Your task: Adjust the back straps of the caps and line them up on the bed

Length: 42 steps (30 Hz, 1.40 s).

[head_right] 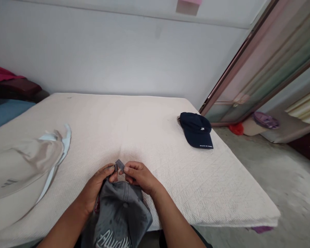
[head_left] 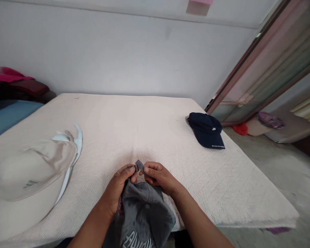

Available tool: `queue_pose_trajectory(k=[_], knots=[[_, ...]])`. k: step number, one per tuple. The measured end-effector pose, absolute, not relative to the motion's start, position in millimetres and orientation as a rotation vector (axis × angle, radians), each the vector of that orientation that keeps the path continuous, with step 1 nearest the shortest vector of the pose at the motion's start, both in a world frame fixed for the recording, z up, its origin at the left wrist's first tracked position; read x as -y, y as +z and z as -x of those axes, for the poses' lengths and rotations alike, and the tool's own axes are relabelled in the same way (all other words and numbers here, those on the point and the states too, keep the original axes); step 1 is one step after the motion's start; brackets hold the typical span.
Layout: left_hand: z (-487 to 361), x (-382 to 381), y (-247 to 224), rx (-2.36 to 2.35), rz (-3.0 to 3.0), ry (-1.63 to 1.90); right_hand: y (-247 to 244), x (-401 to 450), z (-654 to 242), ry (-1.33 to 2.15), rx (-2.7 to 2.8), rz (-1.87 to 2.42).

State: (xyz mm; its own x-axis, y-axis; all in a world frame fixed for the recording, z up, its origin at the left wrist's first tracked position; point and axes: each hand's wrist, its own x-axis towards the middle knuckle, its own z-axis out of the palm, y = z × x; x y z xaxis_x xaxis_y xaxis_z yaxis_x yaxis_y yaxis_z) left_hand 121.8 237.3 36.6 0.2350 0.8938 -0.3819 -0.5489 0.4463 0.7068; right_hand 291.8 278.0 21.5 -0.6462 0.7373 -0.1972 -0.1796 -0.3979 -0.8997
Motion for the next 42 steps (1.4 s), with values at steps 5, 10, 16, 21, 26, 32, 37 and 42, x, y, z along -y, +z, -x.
queue_pose_trajectory(k=[5,10,16,21,26,32,37,42], knots=[[-122.7,-236.4,40.1,-0.861,-0.447,1.068,18.2,-279.0,-290.2,2.031,1.218,0.876],[-121.9,-237.6,35.9,-0.884,-0.417,1.078,18.2,-279.6,-289.8,2.057,1.206,0.87],[-121.2,-239.2,33.8,-0.886,-0.435,1.07,18.9,-279.5,-290.0,1.982,1.294,0.887],[-123.0,-237.8,35.5,-0.908,-0.453,1.05,16.4,-278.5,-286.7,1.893,1.282,0.893],[-123.6,-236.8,36.2,-0.945,-0.497,1.033,14.4,-279.6,-285.9,1.926,1.099,0.956],[-122.7,-235.9,33.4,-0.912,-0.485,1.005,12.2,-279.5,-285.5,2.021,1.074,0.912],[-122.0,-235.2,30.9,-0.897,-0.493,0.992,10.9,-277.9,-285.3,2.053,1.125,0.886],[-122.6,-234.1,32.5,-0.944,-0.511,0.999,11.2,-278.5,-287.5,2.026,1.181,0.904]])
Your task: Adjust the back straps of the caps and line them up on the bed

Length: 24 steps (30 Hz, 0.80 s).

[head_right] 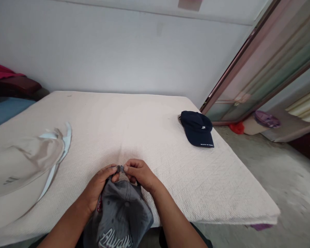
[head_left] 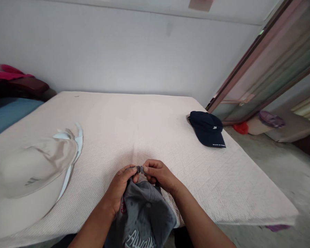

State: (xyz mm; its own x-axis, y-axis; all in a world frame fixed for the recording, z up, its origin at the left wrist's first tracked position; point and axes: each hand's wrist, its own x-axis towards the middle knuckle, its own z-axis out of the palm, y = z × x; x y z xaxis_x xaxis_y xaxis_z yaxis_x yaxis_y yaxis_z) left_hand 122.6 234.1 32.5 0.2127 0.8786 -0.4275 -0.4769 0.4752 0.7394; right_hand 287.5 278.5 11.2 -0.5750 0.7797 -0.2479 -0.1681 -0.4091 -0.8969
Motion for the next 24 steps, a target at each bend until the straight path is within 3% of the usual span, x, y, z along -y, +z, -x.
queue_pose_trajectory(k=[24], knots=[[-123.0,-233.7,32.1,-0.959,-0.514,0.938,10.9,-278.2,-288.3,2.054,1.186,0.829]])
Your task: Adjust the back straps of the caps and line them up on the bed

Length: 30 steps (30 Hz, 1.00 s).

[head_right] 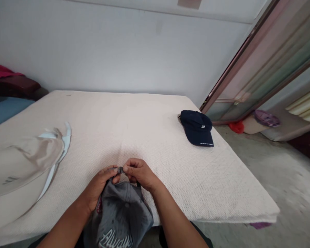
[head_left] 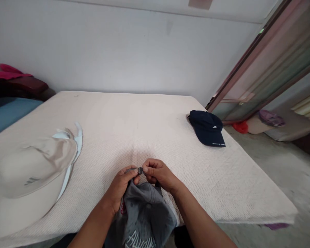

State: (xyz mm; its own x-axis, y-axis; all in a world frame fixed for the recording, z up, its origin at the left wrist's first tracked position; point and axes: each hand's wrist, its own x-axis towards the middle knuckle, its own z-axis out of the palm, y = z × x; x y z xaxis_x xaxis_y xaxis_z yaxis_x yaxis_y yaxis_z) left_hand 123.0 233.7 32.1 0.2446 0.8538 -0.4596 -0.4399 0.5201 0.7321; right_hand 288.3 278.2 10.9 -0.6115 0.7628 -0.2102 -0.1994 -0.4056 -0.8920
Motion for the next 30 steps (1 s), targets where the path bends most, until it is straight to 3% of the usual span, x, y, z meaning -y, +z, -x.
queue_pose_trajectory(k=[10,23,30], knots=[[-125.9,-233.4,31.2,-1.022,-0.544,0.936,8.2,-278.2,-285.1,2.114,1.126,0.679],[-124.4,-231.8,36.9,-1.001,-0.533,0.915,14.8,-282.0,-290.1,1.91,1.332,0.732],[-128.1,-232.9,38.4,-1.006,-0.544,0.916,15.5,-280.8,-286.6,1.874,0.963,0.559]])
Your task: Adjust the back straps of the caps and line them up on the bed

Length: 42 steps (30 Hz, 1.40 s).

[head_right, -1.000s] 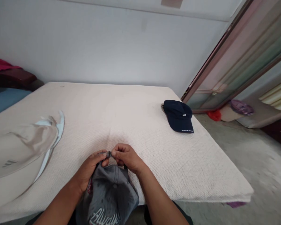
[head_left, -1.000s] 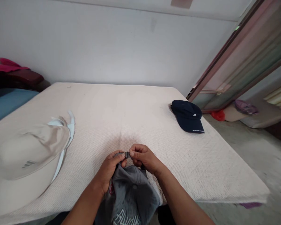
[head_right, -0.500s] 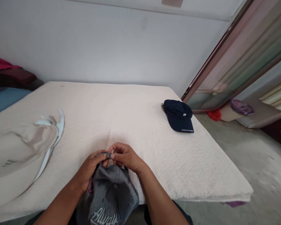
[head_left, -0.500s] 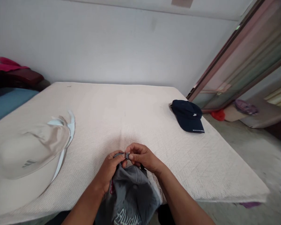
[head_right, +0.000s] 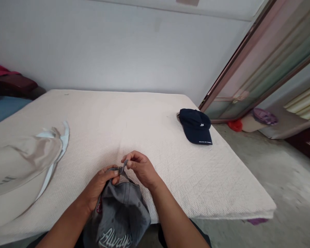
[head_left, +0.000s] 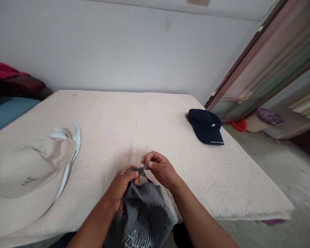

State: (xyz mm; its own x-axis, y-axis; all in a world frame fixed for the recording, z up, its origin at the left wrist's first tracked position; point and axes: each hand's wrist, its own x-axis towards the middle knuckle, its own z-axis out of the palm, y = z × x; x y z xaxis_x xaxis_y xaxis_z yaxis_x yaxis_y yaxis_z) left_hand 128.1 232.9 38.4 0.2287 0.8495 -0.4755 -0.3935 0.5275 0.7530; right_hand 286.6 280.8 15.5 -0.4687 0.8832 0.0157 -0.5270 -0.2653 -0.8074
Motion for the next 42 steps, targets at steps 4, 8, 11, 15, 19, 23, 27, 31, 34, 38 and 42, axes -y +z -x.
queue_pose_trajectory(k=[4,8,11,15,19,23,27,31,34,38,42], knots=[[-127.5,-232.1,32.7,-0.963,-0.449,0.933,17.9,-281.1,-288.5,1.934,0.857,0.546],[-126.9,-230.6,28.8,-0.956,-0.386,0.986,17.9,-280.9,-292.1,1.932,0.939,0.673],[-127.4,-230.0,28.6,-0.975,-0.394,0.995,16.2,-281.5,-294.9,1.913,1.022,0.744],[-129.0,-229.8,29.6,-0.995,-0.435,0.98,14.0,-282.7,-297.0,1.926,1.111,0.761],[-130.5,-229.7,31.4,-0.995,-0.477,0.97,13.8,-282.9,-296.9,1.912,1.212,0.812],[-131.4,-230.1,31.2,-1.031,-0.539,0.962,14.2,-282.9,-297.2,1.877,1.268,0.862],[-130.9,-230.3,27.5,-1.084,-0.609,0.939,14.5,-283.3,-298.1,1.844,1.347,0.909],[-129.9,-230.5,23.5,-1.161,-0.687,0.922,15.0,-283.3,-298.6,1.815,1.412,0.929],[-129.4,-230.7,23.0,-1.161,-0.733,0.917,15.2,-282.9,-298.6,1.828,1.402,0.907],[-129.7,-231.3,24.3,-1.165,-0.769,0.907,15.7,-282.4,-297.9,1.868,1.343,0.885],[-130.3,-231.4,24.7,-1.145,-0.78,0.893,16.6,-281.6,-296.7,1.866,1.333,0.9]])
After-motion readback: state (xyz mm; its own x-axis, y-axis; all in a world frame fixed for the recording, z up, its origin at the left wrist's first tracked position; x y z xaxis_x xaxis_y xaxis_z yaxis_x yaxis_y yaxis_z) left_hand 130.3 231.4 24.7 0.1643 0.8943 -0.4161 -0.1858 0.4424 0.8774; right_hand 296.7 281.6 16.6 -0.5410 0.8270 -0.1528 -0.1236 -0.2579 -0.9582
